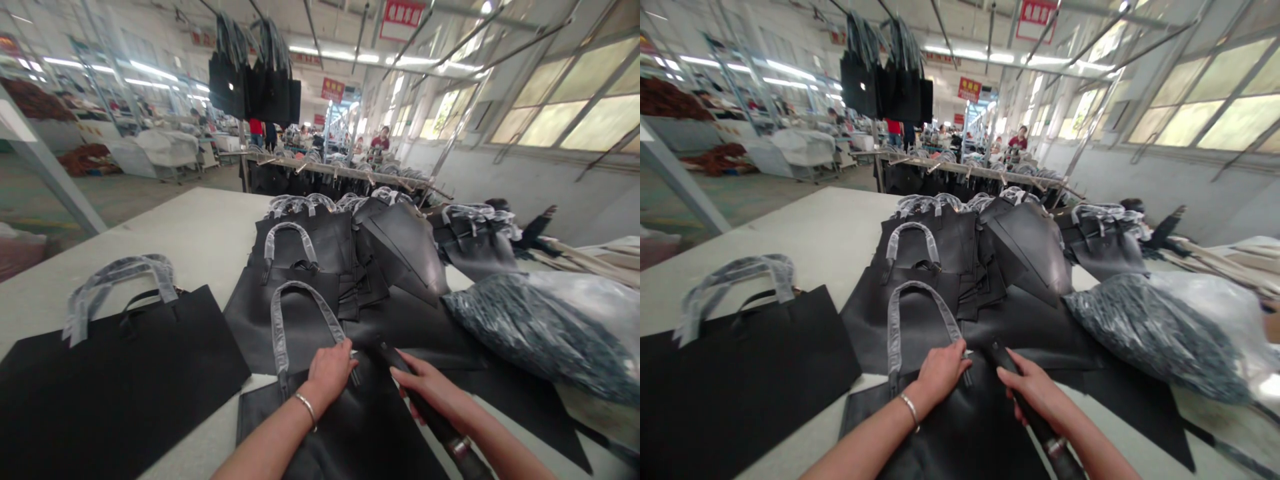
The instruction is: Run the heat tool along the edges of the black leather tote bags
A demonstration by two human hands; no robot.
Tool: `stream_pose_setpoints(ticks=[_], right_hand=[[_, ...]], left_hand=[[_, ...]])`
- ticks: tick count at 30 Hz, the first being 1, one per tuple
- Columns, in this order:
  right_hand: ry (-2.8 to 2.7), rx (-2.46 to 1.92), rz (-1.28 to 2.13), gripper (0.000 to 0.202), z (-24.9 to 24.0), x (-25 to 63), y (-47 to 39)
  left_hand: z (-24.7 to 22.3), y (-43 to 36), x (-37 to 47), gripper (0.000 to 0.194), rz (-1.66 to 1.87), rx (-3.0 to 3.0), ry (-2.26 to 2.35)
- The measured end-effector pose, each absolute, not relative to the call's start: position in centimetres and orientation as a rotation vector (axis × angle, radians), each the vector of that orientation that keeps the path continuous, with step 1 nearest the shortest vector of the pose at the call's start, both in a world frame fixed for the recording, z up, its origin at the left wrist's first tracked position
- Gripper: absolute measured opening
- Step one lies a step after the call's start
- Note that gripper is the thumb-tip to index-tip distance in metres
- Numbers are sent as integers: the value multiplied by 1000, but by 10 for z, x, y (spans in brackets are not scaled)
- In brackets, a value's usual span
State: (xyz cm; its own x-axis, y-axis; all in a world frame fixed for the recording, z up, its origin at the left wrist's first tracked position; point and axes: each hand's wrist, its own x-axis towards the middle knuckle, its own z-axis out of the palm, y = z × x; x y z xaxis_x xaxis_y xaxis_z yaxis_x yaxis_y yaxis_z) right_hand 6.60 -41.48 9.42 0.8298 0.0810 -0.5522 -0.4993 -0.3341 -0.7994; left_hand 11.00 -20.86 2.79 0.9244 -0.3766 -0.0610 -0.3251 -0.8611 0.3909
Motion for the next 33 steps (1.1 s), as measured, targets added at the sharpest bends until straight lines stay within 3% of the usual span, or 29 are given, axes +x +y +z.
stream_pose_setpoints(ticks=[6,11,23,33], right_hand=[[303,-1877,584,62,88,64,-414],[240,-1942,364,71,86,71,-405],[493,-1879,122,75,143,-29,-482],[670,-1704,369,77,103,-104,-492]], left_hand=[[27,-208,110,24,-169,2686,-513],[30,-205,109,24,-140,2683,-479],[31,-195,128,32,-143,2793,-297],[28,-162,150,34,56,2895,-110]])
